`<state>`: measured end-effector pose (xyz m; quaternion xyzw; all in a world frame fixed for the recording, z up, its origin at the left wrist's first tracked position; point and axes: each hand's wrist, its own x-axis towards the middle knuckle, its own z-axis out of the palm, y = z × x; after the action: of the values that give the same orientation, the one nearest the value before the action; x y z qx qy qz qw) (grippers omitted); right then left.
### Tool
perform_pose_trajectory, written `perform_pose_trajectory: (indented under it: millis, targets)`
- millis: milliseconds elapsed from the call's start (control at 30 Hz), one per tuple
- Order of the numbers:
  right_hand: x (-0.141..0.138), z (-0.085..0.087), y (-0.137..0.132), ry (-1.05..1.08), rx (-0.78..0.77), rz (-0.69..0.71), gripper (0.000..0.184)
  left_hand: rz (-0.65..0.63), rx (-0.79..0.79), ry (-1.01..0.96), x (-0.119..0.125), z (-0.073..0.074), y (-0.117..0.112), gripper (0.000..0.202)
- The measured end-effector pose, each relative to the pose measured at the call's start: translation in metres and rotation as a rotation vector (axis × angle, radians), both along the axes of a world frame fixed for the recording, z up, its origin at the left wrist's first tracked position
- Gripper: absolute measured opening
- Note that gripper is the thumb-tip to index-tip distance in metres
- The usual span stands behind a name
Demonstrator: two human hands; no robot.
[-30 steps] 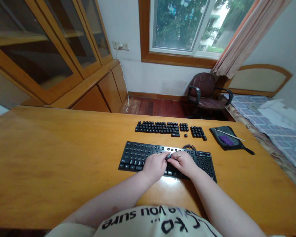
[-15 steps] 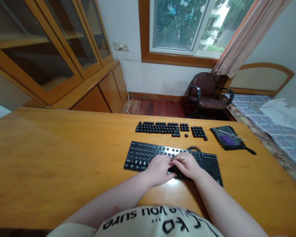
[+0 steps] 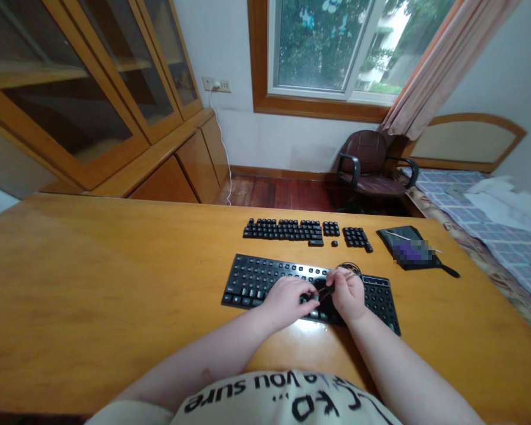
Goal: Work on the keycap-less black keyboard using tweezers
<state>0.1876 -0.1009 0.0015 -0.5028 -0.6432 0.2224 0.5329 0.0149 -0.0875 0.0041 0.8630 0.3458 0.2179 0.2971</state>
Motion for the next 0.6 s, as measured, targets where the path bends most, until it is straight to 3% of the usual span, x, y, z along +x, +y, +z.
perform_pose_trajectory:
  millis: [200,400,600]
  targets:
    - [0.0,0.005,0.004,0.035,-0.066,0.012,0.047,0.016,-0.01,0.001,0.0,-0.003,0.001,0.021]
    - [0.0,-0.002,0.008,0.258,-0.306,-0.095,0.049,0.043,-0.051,-0.005,-0.001,-0.001,0.002,0.025]
    - [0.003,-0.014,0.015,0.402,-0.278,-0.144,0.044,0.125,-0.144,-0.116,-0.001,0.001,0.001,0.035]
